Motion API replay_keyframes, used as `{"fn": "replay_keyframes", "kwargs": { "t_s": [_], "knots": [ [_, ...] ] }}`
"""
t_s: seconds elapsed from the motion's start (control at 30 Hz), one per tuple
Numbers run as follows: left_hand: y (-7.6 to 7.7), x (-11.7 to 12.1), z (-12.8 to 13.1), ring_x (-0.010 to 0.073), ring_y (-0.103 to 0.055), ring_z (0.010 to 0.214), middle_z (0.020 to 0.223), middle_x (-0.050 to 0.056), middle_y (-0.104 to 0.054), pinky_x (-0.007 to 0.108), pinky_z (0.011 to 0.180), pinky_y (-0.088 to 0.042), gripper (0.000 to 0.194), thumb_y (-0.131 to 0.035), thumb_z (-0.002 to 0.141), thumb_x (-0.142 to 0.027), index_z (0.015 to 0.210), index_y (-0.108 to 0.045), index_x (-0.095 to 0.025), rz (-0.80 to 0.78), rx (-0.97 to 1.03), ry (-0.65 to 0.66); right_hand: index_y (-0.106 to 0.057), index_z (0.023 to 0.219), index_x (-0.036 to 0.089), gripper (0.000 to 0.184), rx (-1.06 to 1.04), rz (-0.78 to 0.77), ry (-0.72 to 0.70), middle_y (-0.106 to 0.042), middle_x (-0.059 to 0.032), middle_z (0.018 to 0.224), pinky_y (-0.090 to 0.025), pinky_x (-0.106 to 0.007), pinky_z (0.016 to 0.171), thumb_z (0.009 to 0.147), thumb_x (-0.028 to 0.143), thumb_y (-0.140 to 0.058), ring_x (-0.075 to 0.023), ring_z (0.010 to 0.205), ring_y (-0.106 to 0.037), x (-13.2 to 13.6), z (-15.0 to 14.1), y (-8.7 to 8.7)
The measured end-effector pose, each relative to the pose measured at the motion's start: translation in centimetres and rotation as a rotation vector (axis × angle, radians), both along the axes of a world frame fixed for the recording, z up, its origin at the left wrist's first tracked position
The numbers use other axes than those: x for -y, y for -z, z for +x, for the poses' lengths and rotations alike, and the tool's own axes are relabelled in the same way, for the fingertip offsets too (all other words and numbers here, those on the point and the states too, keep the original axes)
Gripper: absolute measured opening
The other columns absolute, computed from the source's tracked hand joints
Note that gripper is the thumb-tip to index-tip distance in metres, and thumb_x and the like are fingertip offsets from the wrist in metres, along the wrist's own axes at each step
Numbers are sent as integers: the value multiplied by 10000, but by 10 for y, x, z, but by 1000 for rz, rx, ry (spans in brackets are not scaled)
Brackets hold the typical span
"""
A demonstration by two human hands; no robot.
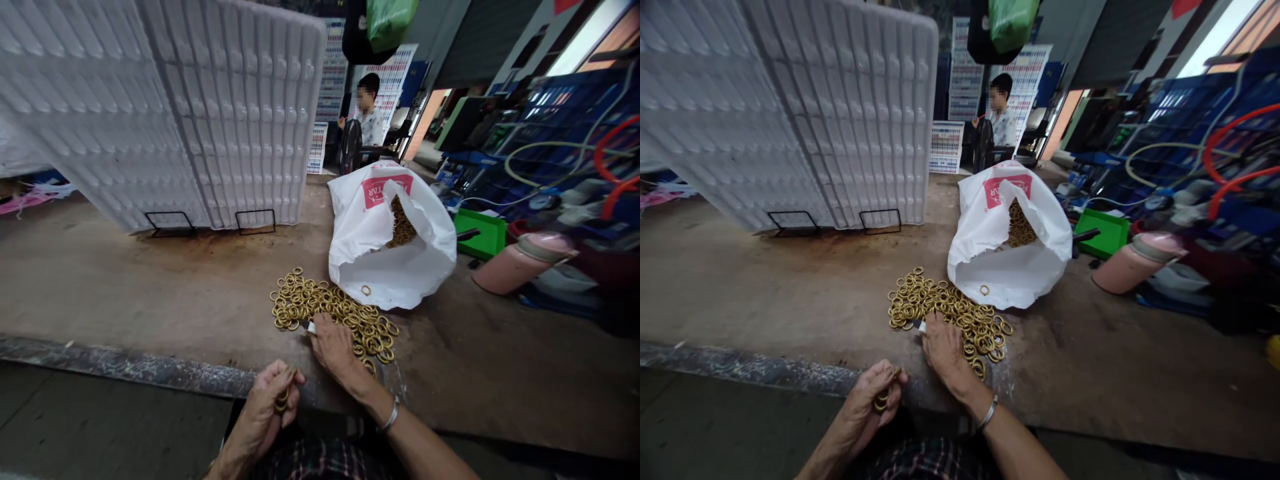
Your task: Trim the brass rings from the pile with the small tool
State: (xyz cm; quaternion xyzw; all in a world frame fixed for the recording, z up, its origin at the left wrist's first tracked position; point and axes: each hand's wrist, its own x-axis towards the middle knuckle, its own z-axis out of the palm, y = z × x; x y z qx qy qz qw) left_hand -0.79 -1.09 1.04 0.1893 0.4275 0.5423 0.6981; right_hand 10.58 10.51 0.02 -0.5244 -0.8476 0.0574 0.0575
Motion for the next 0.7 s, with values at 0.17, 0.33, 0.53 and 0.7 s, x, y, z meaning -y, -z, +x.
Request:
{"fn": "replay_keyframes", "kwargs": {
  "t_s": [0.17, 0.33, 0.53, 0.7],
  "knots": [
    [5, -2, -3, 51, -405, 458, 749, 7, -568, 161, 360, -254, 269, -659, 702, -346, 802, -478, -174, -42, 76, -101, -540, 963, 169, 183, 32, -19, 7, -609, -87, 903, -347, -280, 553, 821, 182, -426, -194, 713, -602, -4, -8, 2],
    [8, -4, -6, 68, -460, 523, 729, 10, -554, 166, 390, -291, 300, -697, 668, -309, 876, -551, -149, -68, 160, -96, -543, 981, 167, 226, 32, -60, 20, -605, -99, 934, -364, -304, 579, 819, 130, -390, -209, 741, -606, -5, -10, -1],
    [13, -9, -8, 109, -540, 642, 773, 24, -596, 180, 439, -327, 251, -732, 645, -314, 726, -558, -152, -119, 232, -160, -537, 988, 183, 255, 16, -70, 20, -601, -88, 931, -360, -299, 579, 825, 110, -355, -202, 756, -598, -6, -8, 3],
    [12, -14, -9, 134, -573, 653, 735, 6, -612, 188, 456, -356, 391, -835, 468, -318, 707, -567, -163, -264, 223, -233, -536, 996, 196, 279, -11, -82, -3, -596, -77, 959, -365, -287, 610, 803, 86, -368, -187, 775, -585, -5, -6, 5]
  ]
}}
